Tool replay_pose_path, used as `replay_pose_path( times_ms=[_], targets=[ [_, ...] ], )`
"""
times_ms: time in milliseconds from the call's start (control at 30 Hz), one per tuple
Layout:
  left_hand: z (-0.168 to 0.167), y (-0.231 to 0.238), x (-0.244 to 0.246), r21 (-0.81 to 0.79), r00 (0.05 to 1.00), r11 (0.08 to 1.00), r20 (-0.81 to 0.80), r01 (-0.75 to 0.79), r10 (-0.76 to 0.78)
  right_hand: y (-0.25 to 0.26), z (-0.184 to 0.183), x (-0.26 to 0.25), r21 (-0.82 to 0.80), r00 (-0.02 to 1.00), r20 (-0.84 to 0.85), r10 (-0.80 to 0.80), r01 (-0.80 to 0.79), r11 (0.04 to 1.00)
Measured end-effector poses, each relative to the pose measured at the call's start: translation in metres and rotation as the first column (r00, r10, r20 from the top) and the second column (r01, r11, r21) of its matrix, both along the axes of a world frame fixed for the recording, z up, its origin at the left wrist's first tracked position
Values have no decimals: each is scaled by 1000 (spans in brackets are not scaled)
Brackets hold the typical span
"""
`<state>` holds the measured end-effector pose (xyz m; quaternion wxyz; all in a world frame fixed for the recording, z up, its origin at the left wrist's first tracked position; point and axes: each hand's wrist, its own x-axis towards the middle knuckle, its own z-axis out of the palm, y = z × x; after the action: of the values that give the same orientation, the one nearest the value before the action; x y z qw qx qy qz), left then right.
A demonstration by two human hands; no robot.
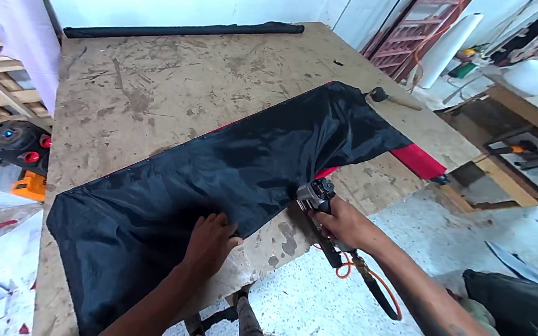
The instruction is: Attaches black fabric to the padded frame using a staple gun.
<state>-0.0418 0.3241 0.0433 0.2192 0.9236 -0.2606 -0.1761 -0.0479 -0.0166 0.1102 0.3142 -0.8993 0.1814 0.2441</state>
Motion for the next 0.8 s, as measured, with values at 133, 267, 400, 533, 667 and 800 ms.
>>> replay_pose_path(
  times_ms=[133, 267, 400, 533, 667, 800],
  targets=[
    [-11, 1, -6, -79, 999, 997, 42, 17, -14, -4, -6, -6, 38, 999, 12, -40, 40, 999],
    [-19, 4, -8, -262, 923, 965, 373, 5, 97, -11, -8, -10, 99, 995, 51, -91, 86, 991],
    [-39, 8, -23, -264, 905, 957, 425, 121, 3, -12, -4, -17, 113, 988, 85, -128, 118, 987],
    [-35, 3, -26, -218, 948, 972, 317, 86, -13, -5, 9, -15, 13, 999, 24, -43, 42, 999],
    [-17, 2, -21, -188, 987, 980, 158, 56, -26, 6, 10, -8, -50, 999, -23, 27, -28, 998],
    [-3, 3, -20, -166, 999, 985, 17, 49, -47, 20, 16, -6, -85, 997, -50, 65, -69, 994]
  ],
)
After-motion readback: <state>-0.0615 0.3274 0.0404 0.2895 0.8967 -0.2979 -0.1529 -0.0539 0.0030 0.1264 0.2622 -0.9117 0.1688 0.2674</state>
